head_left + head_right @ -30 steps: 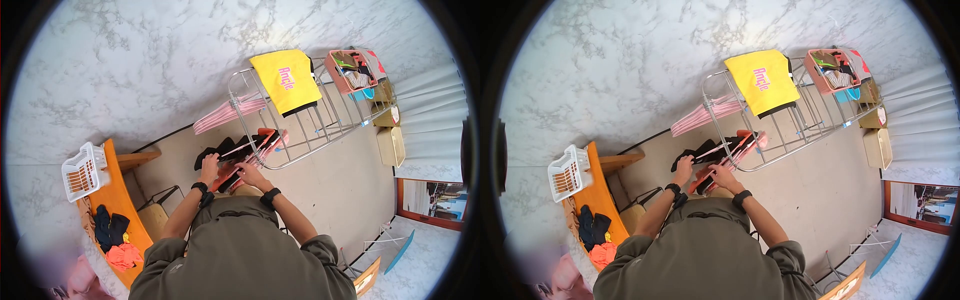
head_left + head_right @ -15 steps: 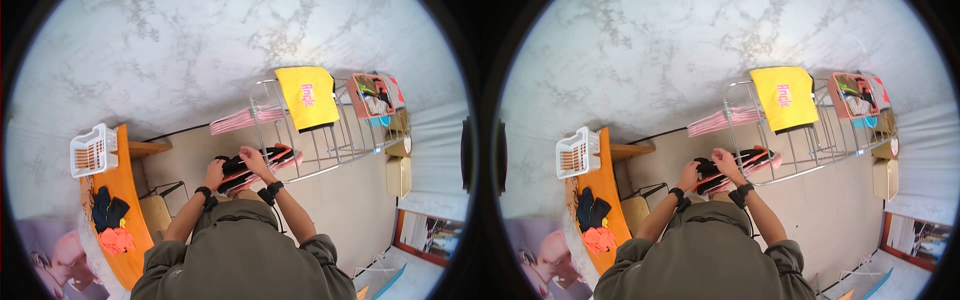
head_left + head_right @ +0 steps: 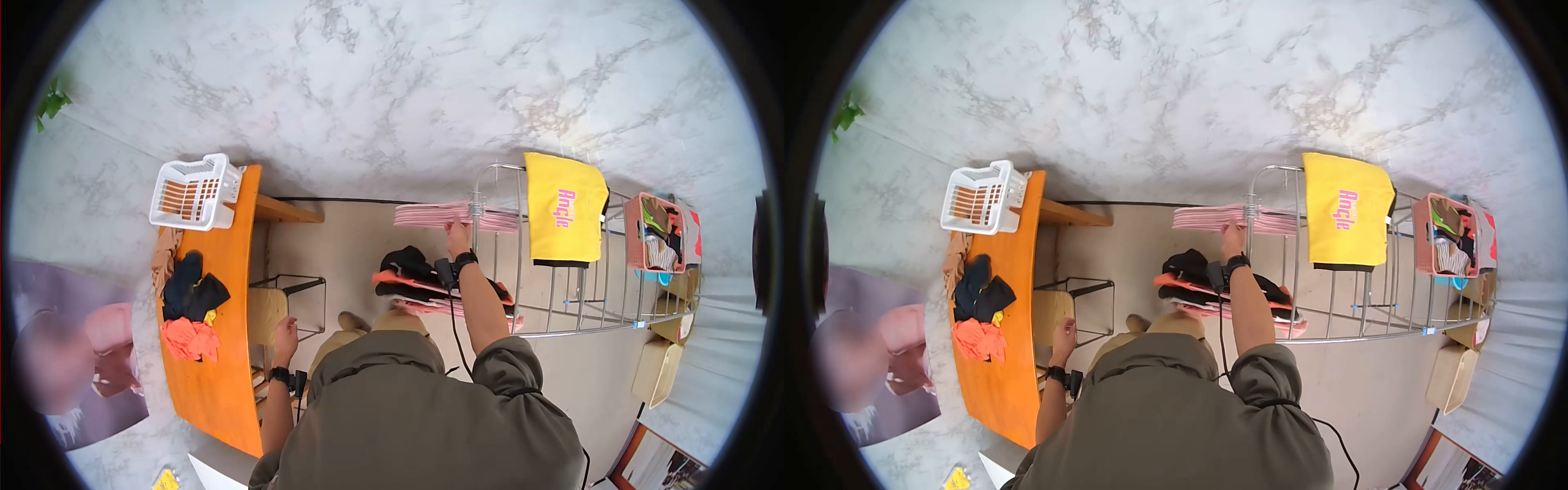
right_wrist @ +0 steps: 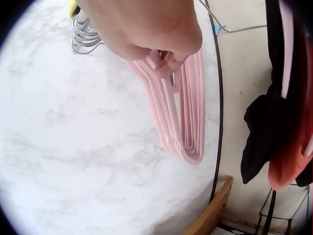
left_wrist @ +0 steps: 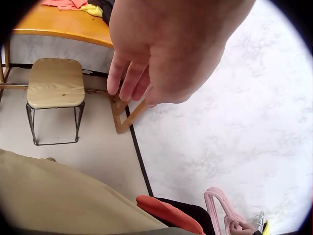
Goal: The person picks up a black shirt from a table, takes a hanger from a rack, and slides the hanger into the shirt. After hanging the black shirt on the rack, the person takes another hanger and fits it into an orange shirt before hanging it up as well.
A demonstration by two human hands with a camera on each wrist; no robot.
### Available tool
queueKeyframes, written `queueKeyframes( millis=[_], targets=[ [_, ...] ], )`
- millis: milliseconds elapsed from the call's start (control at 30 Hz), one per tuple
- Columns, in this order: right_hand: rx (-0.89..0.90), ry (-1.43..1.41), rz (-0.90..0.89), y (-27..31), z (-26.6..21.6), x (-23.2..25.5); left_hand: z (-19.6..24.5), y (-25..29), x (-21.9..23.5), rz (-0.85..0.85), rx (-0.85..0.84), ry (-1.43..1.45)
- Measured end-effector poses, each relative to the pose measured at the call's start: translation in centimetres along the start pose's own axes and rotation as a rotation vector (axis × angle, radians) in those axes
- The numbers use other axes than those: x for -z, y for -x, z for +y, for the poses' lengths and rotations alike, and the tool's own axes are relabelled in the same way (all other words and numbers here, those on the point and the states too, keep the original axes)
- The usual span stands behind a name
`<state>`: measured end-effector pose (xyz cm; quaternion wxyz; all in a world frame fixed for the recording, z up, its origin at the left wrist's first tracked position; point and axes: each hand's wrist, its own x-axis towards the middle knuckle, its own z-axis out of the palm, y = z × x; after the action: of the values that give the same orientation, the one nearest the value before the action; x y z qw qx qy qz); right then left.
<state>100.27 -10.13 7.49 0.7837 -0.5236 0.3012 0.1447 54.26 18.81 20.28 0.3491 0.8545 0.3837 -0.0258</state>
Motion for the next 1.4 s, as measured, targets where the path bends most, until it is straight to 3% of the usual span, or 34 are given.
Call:
queueKeyframes(
  millis=[67,200,433,733,867,1133,1200,1267,1333,1400],
  targets=[
    [0.071,-0.035,0.044,-0.1,0.8,0.4,-0.9,0.9,0.5,0.018,0.023,-0.017],
    [0.010,-0.136,0.108,0.8,0.7,0.5,-0.6,1.0,0.4,0.028,0.028,0.027],
    [0.151,-0.207,0.061,4.8,-0.3,0.5,3.6,-0.7,0.6,-0.060,-0.004,0.021],
    [-0.026,-0.219,-0.307,13.9,-0.9,-2.8,2.6,-2.3,-0.3,-0.109,-0.024,0.074],
    [-0.143,-0.082,-0.469,18.9,-0.5,-5.0,2.8,-1.5,0.1,-0.012,0.027,0.114],
    [-0.333,0.101,-0.793,29.0,2.5,-10.5,3.6,-0.3,6.8,0.202,0.011,0.169],
    [-0.344,0.172,-0.787,31.6,3.7,-12.8,4.7,0.3,9.6,0.236,-0.007,0.177],
    [-0.295,0.292,-0.944,33.9,5.5,-15.0,4.5,0.7,11.9,0.266,-0.027,0.184],
    [-0.283,0.358,-1.006,36.5,7.4,-17.5,3.4,0.8,13.3,0.328,-0.197,0.172],
    [-0.267,0.432,-1.081,39.3,9.3,-20.4,2.2,1.1,14.6,0.353,-0.239,0.233]
  ],
)
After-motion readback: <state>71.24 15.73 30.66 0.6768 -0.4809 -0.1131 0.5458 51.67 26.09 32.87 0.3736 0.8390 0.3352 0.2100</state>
